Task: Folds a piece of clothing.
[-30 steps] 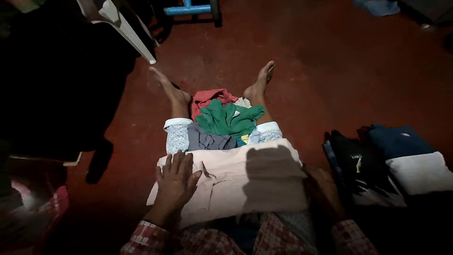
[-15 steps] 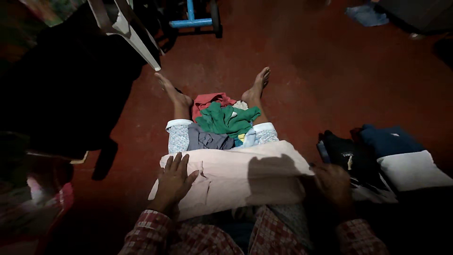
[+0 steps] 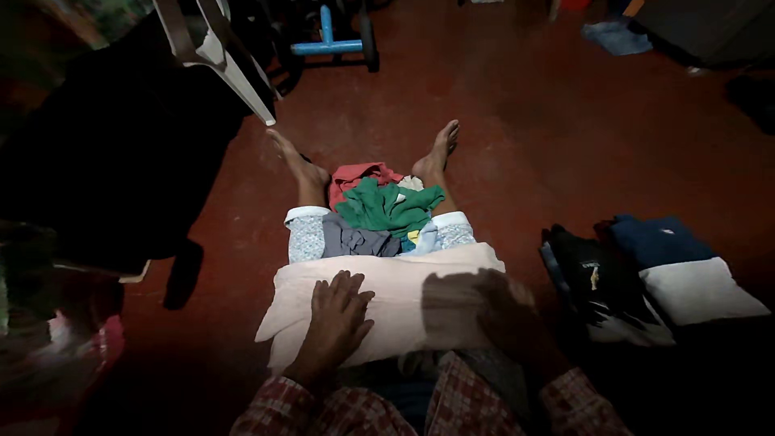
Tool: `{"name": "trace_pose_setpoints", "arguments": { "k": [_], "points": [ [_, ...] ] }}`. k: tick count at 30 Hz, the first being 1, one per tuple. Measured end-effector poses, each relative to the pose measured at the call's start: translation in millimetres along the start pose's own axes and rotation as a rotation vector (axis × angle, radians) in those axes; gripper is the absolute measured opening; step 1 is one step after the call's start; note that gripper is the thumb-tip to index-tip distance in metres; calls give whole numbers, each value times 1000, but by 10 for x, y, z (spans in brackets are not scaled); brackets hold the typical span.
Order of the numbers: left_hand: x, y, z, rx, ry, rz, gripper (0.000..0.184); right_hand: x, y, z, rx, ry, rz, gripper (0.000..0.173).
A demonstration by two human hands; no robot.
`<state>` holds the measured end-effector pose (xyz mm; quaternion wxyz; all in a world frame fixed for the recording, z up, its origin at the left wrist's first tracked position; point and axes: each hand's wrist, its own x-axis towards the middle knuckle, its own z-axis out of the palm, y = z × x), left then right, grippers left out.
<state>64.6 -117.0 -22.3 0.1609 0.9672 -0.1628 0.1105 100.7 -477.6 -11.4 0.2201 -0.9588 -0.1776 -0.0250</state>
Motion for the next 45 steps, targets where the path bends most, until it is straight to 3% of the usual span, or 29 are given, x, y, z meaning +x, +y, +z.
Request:
{"name": "trace_pose_setpoints", "arguments": {
  "k": [4, 10, 14, 19, 23, 29, 31, 35, 40, 45],
  "points": [
    [70, 29, 59, 39, 39, 37, 24, 57, -87, 286, -40, 126, -144, 39],
    [148, 5, 65, 57, 85, 53, 26, 311, -362, 485, -128, 179, -217, 51],
    [143, -14, -50, -39, 147, 35, 31, 473, -432, 410, -141, 187, -110, 28],
    [79, -57, -34, -59, 129, 60, 32, 531, 52, 26, -105, 83, 148, 34],
    [46, -65, 56, -65, 109, 79, 30, 473, 494, -135, -196, 119, 101, 40],
    [34, -26, 25, -85, 132, 90, 28, 504, 538, -261, -176, 197, 28, 56],
    [20, -43, 13, -73, 105, 98, 30, 349, 598, -183, -184, 139, 26, 56],
    [1, -72, -20, -50, 3, 131, 34, -62, 582, -131, -99, -173, 272, 36],
    [180, -4, -76, -89, 5, 93, 40, 139, 468, -337, 12, -39, 403, 34],
    [368, 96, -71, -69, -27, 6, 42, 821, 628, -214, 424, -139, 391, 43]
  ]
}}
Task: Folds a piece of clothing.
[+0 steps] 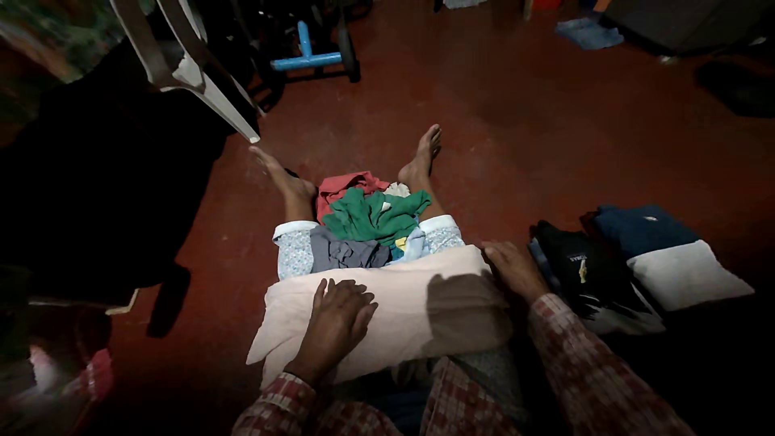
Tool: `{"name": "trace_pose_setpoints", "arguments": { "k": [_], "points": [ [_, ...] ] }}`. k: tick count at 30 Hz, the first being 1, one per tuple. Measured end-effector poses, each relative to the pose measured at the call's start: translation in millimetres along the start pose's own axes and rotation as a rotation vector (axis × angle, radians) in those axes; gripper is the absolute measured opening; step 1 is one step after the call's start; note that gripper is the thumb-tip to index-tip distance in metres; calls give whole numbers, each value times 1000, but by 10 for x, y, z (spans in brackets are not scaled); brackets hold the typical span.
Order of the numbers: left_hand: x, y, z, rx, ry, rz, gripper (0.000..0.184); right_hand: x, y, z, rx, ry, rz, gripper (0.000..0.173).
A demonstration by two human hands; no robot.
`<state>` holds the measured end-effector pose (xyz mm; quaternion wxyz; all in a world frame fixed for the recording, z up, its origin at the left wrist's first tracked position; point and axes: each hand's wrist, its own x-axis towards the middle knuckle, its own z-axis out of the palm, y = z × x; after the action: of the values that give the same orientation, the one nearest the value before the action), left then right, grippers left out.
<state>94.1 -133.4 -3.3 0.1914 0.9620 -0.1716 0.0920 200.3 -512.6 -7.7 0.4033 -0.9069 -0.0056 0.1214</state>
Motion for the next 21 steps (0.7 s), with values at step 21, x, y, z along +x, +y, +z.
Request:
{"name": "trace_pose_setpoints", "arguments": {
  "k": [21],
  "points": [
    [112, 148, 35, 175, -105, -211, 97, 9, -413, 227, -328, 198, -76, 50]
  ]
}}
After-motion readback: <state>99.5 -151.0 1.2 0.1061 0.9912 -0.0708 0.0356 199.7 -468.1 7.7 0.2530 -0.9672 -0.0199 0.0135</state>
